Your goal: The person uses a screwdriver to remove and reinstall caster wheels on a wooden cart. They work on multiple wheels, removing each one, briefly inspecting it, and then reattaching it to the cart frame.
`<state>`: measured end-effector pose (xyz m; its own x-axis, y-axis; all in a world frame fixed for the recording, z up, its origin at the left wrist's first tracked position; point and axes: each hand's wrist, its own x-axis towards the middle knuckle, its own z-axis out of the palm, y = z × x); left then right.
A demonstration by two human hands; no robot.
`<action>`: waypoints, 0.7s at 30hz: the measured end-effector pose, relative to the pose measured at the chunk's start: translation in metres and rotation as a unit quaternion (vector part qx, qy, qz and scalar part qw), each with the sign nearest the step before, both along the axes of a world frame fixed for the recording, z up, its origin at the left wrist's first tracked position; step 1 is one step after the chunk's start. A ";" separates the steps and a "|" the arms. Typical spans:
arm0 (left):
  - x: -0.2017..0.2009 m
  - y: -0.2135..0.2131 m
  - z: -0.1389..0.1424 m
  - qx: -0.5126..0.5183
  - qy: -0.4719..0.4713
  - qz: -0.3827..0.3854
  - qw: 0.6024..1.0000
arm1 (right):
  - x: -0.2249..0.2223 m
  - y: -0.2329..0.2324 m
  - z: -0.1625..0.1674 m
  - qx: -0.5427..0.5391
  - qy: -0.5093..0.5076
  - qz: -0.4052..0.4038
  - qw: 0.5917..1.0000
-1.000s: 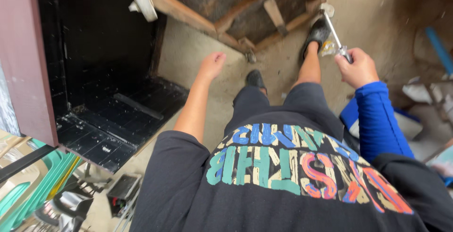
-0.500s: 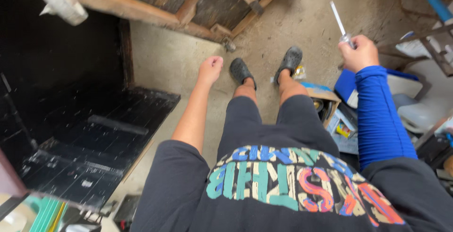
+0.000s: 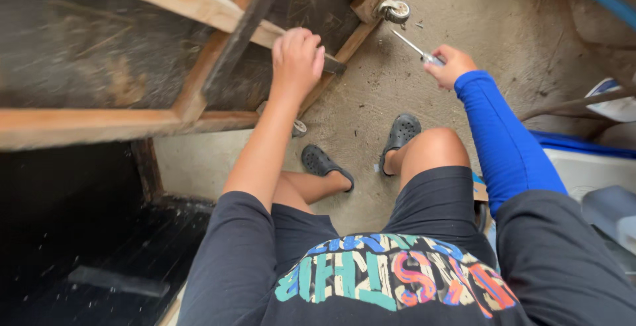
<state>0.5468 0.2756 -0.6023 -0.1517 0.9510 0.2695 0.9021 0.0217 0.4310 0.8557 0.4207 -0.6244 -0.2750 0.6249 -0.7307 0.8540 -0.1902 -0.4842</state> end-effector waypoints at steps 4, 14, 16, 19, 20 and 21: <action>0.011 0.043 -0.076 -0.019 0.024 -0.089 0.996 | 0.010 0.021 -0.087 0.099 0.033 0.076 0.992; 0.056 0.050 -0.238 -0.216 0.233 -0.135 0.939 | 0.053 0.024 -0.264 0.157 0.109 0.092 0.977; 0.058 0.047 -0.260 -0.230 0.252 -0.133 0.931 | 0.055 0.022 -0.288 0.158 0.152 0.061 0.974; 0.061 0.042 -0.285 -0.227 0.255 -0.121 0.932 | 0.057 0.023 -0.314 0.164 0.158 0.037 0.973; 0.064 0.039 -0.293 -0.207 0.258 -0.117 0.936 | 0.059 0.024 -0.321 0.167 0.177 0.029 0.969; 0.067 0.038 -0.302 -0.187 0.260 -0.114 0.941 | 0.062 0.024 -0.328 0.170 0.196 0.020 0.966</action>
<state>0.6139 0.3141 -0.9039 0.1281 0.9858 -0.1086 0.9884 -0.1360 -0.0683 0.9173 0.4444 -0.9519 -0.5174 0.7938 -0.3197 0.5963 0.0665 -0.8000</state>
